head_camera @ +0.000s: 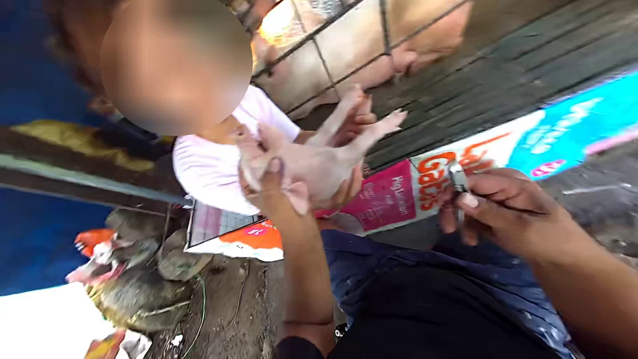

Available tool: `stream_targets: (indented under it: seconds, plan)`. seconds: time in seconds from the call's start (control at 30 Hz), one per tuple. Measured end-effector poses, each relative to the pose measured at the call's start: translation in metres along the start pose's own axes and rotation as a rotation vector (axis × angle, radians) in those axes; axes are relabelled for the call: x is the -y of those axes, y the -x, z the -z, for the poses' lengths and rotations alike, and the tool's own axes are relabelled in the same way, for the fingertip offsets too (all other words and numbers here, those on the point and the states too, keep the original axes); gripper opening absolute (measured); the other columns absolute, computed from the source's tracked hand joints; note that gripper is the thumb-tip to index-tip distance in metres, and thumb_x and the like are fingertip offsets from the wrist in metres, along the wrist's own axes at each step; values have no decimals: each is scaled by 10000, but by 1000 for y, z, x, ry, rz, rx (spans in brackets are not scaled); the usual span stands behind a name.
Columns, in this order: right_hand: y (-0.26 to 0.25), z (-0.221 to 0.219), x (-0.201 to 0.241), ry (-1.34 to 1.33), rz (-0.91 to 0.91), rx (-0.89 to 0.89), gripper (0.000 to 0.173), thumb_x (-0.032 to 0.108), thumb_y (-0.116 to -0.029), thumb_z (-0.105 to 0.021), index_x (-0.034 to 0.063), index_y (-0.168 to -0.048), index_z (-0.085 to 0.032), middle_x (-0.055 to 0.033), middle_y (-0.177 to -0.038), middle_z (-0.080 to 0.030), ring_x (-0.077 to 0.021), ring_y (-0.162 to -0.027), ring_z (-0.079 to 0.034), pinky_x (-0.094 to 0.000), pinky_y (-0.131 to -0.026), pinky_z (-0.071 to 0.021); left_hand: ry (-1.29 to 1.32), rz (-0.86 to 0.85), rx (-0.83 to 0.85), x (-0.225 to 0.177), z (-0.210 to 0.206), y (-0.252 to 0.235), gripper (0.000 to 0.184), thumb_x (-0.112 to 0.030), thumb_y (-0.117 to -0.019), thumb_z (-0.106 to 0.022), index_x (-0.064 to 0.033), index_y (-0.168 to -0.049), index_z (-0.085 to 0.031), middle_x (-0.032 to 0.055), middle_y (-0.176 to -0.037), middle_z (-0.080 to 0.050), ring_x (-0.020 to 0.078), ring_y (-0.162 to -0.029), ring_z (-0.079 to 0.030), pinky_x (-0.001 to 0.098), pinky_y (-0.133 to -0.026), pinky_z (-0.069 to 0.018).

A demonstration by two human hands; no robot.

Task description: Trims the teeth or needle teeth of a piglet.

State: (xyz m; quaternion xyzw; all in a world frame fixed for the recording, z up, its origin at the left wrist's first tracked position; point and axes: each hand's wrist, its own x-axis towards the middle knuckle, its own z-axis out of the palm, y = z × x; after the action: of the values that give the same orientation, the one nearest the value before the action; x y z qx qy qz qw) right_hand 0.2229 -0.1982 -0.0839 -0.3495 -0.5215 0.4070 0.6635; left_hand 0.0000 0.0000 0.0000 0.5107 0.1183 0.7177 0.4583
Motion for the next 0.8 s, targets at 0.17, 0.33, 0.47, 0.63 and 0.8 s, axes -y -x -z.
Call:
stream_targets:
  seconds: [0.17,0.33,0.47,0.63,0.8]
  plan:
    - [-92,-101,31,-477,-133,286,275,168,-1097,-405,32,-1079,-643,-79,-830,-722,-81,-574,-647,-211,-502,-553,-12,55,-16,-10,-1,7,369,-96,-931,-684,-72,-1284,-578,62,-1095,-701,147,-988,-696,362,-851,-612]
    - [-121,-137,38,-629,-244,389,276,172,-1108,-420,-23,-1075,-613,-141,-789,-702,-97,-541,-639,-197,-492,-541,11,132,42,-25,0,15,218,-267,-916,-754,-186,-1088,-647,-11,-547,-563,51,-411,-533,210,-366,-450]
    - [-123,-140,35,-637,-297,415,289,170,-1108,-421,-32,-1059,-621,-135,-770,-699,-97,-541,-646,-196,-495,-548,27,91,73,-20,13,19,259,-215,-899,-773,-170,-1113,-636,5,-529,-549,56,-386,-528,211,-339,-443]
    - [-121,-137,34,-664,-291,429,281,165,-1105,-430,-24,-1024,-621,-133,-770,-700,-103,-548,-660,-202,-505,-564,-4,74,78,-23,12,20,329,-152,-881,-784,-218,-1167,-635,-17,-645,-617,42,-478,-567,201,-411,-480]
    - [-119,-133,24,-716,-237,477,274,163,-1104,-432,-8,-1024,-630,-113,-764,-700,-85,-556,-656,-190,-516,-559,-90,-55,81,-25,11,15,503,-174,-799,-851,-150,-1241,-613,8,-964,-709,74,-757,-686,252,-623,-597]
